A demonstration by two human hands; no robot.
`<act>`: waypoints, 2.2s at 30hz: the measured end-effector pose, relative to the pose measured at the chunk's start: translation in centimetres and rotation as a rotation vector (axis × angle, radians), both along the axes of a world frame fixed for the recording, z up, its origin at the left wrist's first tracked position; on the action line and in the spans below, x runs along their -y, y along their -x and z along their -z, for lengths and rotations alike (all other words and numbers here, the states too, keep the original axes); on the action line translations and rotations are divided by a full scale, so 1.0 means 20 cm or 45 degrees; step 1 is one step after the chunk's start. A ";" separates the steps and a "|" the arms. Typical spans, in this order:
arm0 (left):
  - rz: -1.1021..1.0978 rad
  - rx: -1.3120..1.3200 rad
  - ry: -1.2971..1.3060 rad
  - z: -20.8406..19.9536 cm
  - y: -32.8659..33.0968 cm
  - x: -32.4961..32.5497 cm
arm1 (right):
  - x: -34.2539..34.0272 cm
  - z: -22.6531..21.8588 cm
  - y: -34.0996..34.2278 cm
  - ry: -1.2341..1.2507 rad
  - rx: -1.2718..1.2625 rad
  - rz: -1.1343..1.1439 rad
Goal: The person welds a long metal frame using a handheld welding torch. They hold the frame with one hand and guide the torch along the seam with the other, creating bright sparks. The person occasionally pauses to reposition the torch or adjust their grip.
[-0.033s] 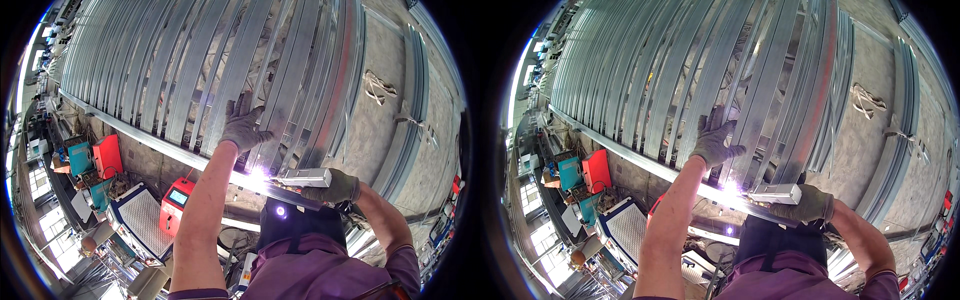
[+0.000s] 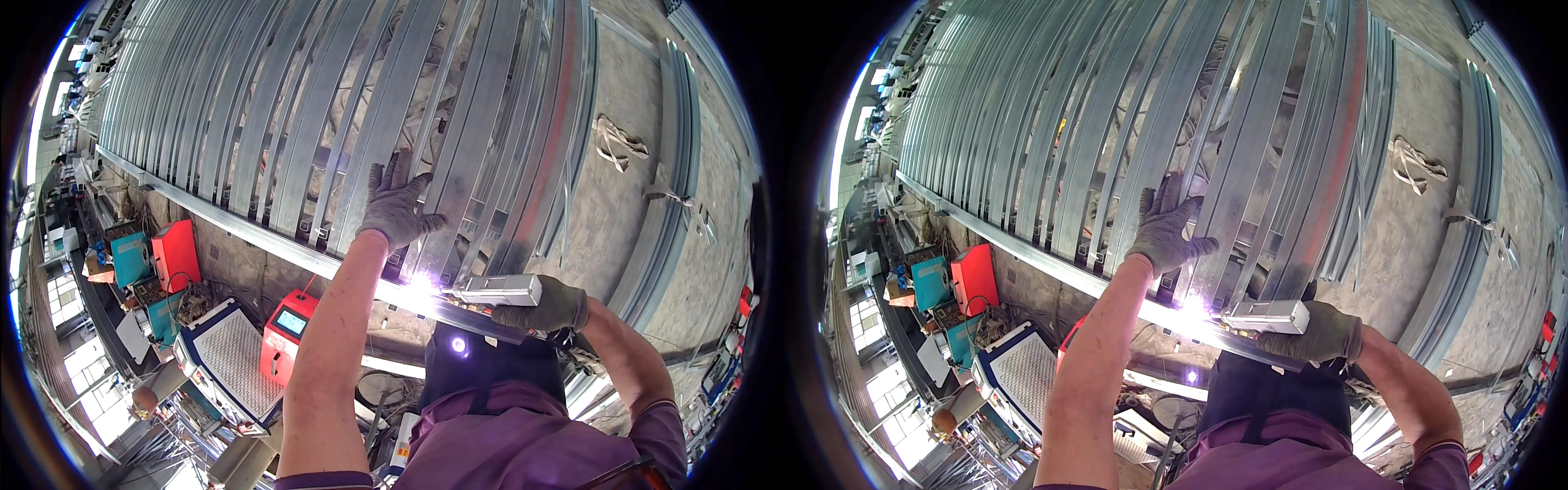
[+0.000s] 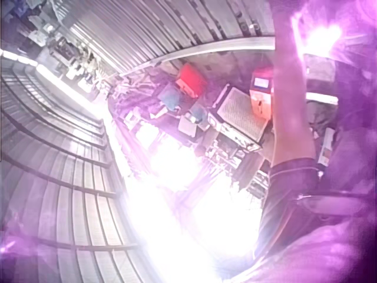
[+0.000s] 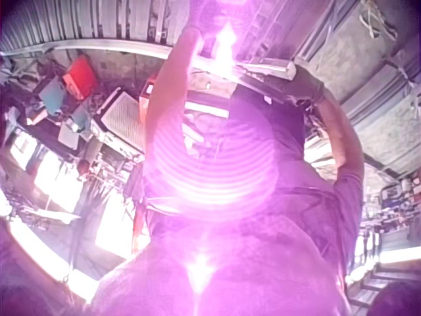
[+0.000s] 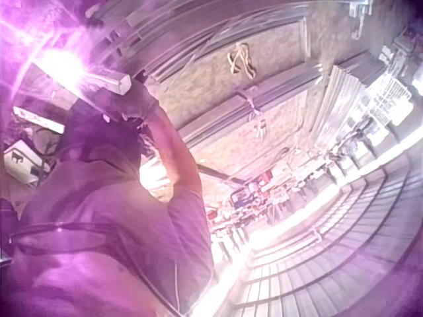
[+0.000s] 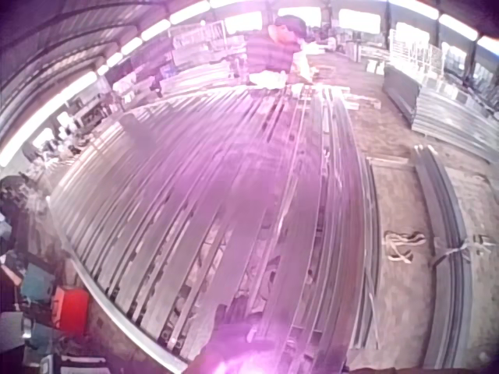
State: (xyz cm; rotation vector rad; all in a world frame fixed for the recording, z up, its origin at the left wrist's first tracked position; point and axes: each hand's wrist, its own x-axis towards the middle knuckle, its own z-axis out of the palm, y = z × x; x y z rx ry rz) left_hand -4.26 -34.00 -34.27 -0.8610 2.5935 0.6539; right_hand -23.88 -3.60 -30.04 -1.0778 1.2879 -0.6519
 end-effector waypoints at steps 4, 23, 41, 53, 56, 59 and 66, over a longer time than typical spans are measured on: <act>0.001 0.035 0.006 0.00 0.00 0.01 | 0.05 -0.09 0.03 -0.244 0.044 -0.033; 0.004 0.033 0.007 0.03 -0.01 0.02 | 0.09 -0.18 0.05 -0.479 0.131 -0.045; -0.010 0.033 -0.005 0.01 -0.01 0.03 | 0.02 -0.11 0.06 -0.417 0.170 0.014; 0.000 0.050 0.010 0.03 -0.01 0.03 | -0.02 -0.09 0.06 -0.415 0.143 0.020; 0.000 0.054 0.011 0.03 -0.02 0.03 | -0.02 -0.08 0.05 -0.402 0.142 0.037; 0.002 0.058 0.010 0.03 -0.02 0.04 | -0.01 -0.12 0.05 -0.465 0.156 0.062; 0.016 0.066 0.007 0.03 -0.01 0.04 | -0.04 -0.15 0.06 -0.505 0.103 0.026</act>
